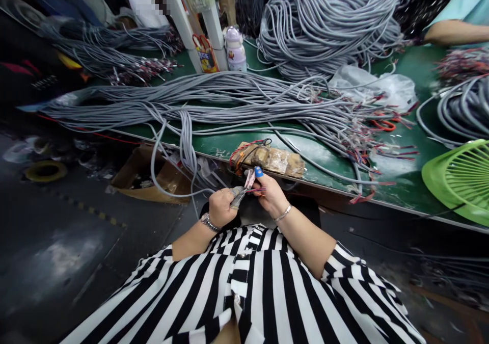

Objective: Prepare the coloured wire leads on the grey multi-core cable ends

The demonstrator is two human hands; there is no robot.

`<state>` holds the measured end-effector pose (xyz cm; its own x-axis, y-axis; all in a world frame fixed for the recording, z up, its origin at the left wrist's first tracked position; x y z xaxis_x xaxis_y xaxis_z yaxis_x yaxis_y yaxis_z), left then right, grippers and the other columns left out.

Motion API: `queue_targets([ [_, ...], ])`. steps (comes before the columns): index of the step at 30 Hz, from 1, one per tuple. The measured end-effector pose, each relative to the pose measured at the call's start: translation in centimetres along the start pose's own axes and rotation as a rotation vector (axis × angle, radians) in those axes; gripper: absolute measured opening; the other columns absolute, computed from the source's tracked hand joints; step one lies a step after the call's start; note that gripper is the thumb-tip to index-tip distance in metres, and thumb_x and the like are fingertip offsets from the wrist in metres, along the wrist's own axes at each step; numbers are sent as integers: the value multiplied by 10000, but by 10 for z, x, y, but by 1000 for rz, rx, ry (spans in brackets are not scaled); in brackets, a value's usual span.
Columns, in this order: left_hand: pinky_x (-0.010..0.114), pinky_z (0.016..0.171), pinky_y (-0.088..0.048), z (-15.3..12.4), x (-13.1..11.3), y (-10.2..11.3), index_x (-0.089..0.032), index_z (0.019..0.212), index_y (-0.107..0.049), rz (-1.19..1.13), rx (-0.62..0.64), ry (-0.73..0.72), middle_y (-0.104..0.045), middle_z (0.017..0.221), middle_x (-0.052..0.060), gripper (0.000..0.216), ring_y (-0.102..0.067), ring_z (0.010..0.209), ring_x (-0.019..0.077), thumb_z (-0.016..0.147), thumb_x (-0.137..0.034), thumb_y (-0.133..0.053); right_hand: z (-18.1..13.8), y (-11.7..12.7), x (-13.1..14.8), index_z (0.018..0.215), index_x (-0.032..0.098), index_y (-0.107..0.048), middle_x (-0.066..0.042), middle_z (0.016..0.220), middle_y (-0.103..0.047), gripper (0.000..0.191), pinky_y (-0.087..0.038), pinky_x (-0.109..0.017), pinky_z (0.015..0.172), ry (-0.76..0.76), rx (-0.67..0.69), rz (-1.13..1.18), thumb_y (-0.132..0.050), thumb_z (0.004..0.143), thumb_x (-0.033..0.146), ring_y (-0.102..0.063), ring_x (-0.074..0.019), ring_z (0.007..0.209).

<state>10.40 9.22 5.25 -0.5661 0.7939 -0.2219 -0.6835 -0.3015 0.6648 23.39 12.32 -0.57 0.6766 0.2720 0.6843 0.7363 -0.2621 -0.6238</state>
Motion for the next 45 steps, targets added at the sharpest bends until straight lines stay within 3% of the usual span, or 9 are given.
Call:
queue_targets([
  [8, 277, 580, -473, -5, -3, 5, -144, 873, -657, -45, 6, 0, -665, 639, 65, 158, -612, 590, 171, 839, -187, -510, -6, 1, -15, 757, 180, -563, 36, 585, -556, 477, -151, -141, 303, -109, 98, 120, -673, 711, 642, -276, -17, 373],
  [17, 267, 589, -483, -27, -16, 46, -155, 832, -651, -46, -4, -5, -672, 656, 65, 130, -605, 590, 156, 812, -176, -525, -6, 25, -26, 796, 173, -546, 23, 662, -573, 506, -115, -151, 329, -202, 65, 101, -649, 716, 662, -254, -16, 403],
  [25, 265, 603, -504, -33, -14, 65, -153, 855, -654, -22, -52, 0, -672, 674, 67, 110, -620, 618, 160, 801, -158, -558, -14, 11, -20, 845, 172, -581, 17, 684, -552, 503, -79, -167, 350, -217, 172, 17, -594, 761, 667, -224, -27, 425],
  [32, 266, 645, -522, -13, -9, 44, -162, 890, -681, 26, -59, -14, -694, 716, 72, 157, -639, 659, 156, 847, -214, -540, -10, -6, -7, 805, 163, -603, 18, 645, -549, 438, -98, -191, 353, -126, 189, -52, -660, 751, 594, -214, -27, 415],
  [40, 271, 596, -491, 3, -7, 21, -157, 924, -658, 46, -104, -23, -682, 678, 62, 156, -632, 616, 166, 838, -191, -533, -7, 7, -1, 687, 157, -588, 63, 497, -385, 486, -135, -160, 351, 104, 63, -112, -675, 718, 634, -248, -23, 398],
  [45, 277, 602, -484, 4, -6, 10, -159, 852, -645, 41, -60, -20, -663, 650, 59, 133, -621, 603, 168, 831, -189, -517, -3, -1, -15, 764, 151, -631, -1, 608, -580, 450, -146, -161, 331, -66, 126, -20, -695, 724, 595, -275, -24, 405],
])
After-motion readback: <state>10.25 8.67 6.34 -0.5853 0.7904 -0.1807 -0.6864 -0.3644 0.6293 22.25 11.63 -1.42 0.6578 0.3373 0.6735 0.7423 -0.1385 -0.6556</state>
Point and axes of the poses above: each hand's wrist, its own z-axis towards the middle knuckle, its own y-axis out of the back of the hand, x = y × z, the point moved 8 cm from there along z, towards the middle knuckle
